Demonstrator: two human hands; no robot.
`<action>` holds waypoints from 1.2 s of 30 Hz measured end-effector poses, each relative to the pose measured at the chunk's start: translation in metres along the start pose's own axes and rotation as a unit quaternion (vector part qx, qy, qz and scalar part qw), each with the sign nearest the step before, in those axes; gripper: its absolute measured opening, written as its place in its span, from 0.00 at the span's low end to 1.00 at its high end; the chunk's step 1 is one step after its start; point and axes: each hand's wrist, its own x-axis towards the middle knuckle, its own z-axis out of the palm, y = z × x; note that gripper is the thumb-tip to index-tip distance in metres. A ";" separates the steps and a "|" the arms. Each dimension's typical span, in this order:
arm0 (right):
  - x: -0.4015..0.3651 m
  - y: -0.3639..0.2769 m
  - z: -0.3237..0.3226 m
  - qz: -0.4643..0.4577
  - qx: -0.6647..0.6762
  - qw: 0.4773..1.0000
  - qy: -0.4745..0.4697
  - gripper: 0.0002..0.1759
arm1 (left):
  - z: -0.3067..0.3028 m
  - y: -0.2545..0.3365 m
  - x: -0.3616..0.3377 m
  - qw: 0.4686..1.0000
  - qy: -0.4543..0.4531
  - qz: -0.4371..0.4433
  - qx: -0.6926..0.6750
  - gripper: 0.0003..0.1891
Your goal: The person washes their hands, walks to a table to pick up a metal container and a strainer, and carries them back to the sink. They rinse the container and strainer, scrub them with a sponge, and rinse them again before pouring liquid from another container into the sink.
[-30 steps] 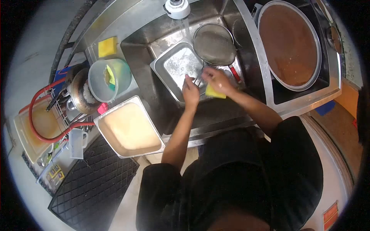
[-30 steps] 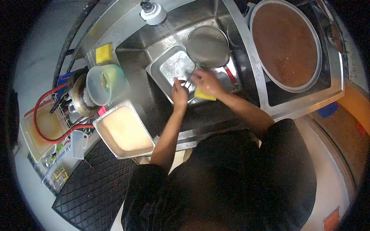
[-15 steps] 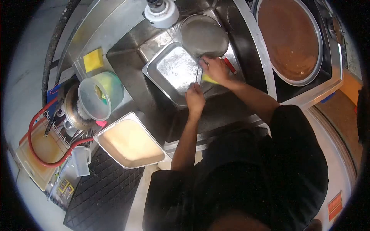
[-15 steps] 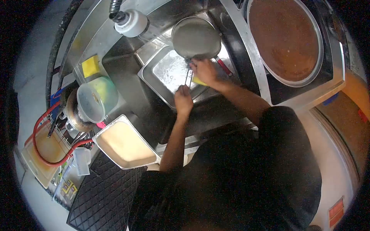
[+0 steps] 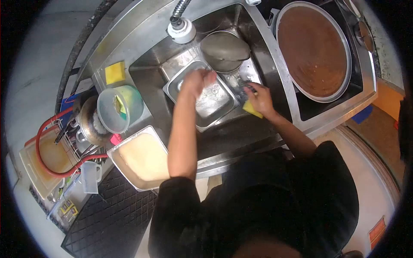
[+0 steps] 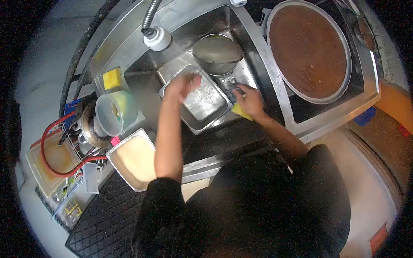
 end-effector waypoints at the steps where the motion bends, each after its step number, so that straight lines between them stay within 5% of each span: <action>1: -0.007 0.002 -0.012 0.080 0.023 0.996 0.013 0.20 | 0.005 0.027 0.005 0.997 -0.063 0.033 0.024 0.18; 2: -0.013 0.000 -0.022 0.161 0.045 0.986 0.029 0.20 | 0.007 0.045 0.020 0.991 -0.123 -0.003 -0.049 0.23; 5: -0.016 -0.024 -0.051 0.211 0.087 0.973 0.041 0.19 | 0.034 0.072 0.015 0.992 -0.112 -0.041 -0.037 0.28; 6: -0.012 -0.029 -0.053 0.156 0.076 0.982 0.076 0.19 | 0.048 0.068 -0.007 0.998 -0.038 0.028 0.034 0.34; 10: 0.055 -0.076 -0.049 0.055 0.160 0.985 0.047 0.23 | 0.046 0.029 -0.009 0.999 0.048 0.007 -0.007 0.47; 11: 0.073 -0.087 -0.042 0.064 0.193 0.979 0.009 0.24 | 0.048 0.018 -0.008 0.999 0.050 0.007 -0.005 0.47; 13: 0.100 -0.090 -0.014 0.010 0.183 0.980 -0.075 0.25 | 0.051 -0.003 -0.004 0.940 0.160 0.123 -0.276 0.47; 17: 0.127 -0.064 0.029 -0.054 0.133 0.981 -0.128 0.23 | 0.051 -0.001 -0.006 0.921 0.213 0.224 -0.239 0.47; 19: 0.147 -0.022 0.046 0.042 -0.056 0.987 -0.144 0.19 | 0.048 -0.005 -0.008 0.922 0.246 0.210 -0.212 0.42; 21: 0.132 -0.072 0.032 0.088 -0.012 0.986 -0.139 0.17 | 0.049 0.004 -0.005 0.922 0.234 0.252 -0.180 0.47; 23: 0.126 -0.092 0.033 -0.136 0.082 0.977 -0.139 0.15 | 0.031 0.007 0.009 0.929 0.225 0.233 -0.179 0.45; 25: 0.134 -0.079 0.047 -0.094 0.064 0.980 -0.165 0.14 | 0.019 0.006 0.012 0.931 0.222 0.167 -0.237 0.43; 27: 0.151 -0.043 0.068 0.061 -0.064 0.985 -0.146 0.14 | 0.003 -0.004 0.027 0.925 0.248 0.186 -0.219 0.40; 29: 0.145 -0.079 0.054 0.027 -0.078 0.982 -0.168 0.15 | -0.003 0.008 0.041 0.919 0.267 0.210 -0.200 0.38; 31: 0.132 -0.095 0.053 -0.115 0.105 0.985 -0.067 0.15 | 0.007 0.020 0.041 0.940 0.165 0.278 -0.113 0.30; 32: 0.126 -0.093 0.051 -0.093 0.097 0.990 -0.036 0.18 | 0.027 0.035 0.023 0.959 0.216 0.176 -0.045 0.20; 33: 0.124 -0.082 0.049 -0.090 0.097 0.991 -0.034 0.18 | 0.028 0.036 0.025 0.968 0.148 0.202 0.026 0.14; 35: 0.130 -0.039 0.039 0.117 0.110 0.986 0.043 0.20 | 0.045 0.044 0.039 0.930 0.095 0.279 0.220 0.14; 36: 0.123 -0.034 0.021 0.116 0.108 0.986 0.048 0.20 | 0.052 0.052 0.039 0.929 0.091 0.282 0.220 0.14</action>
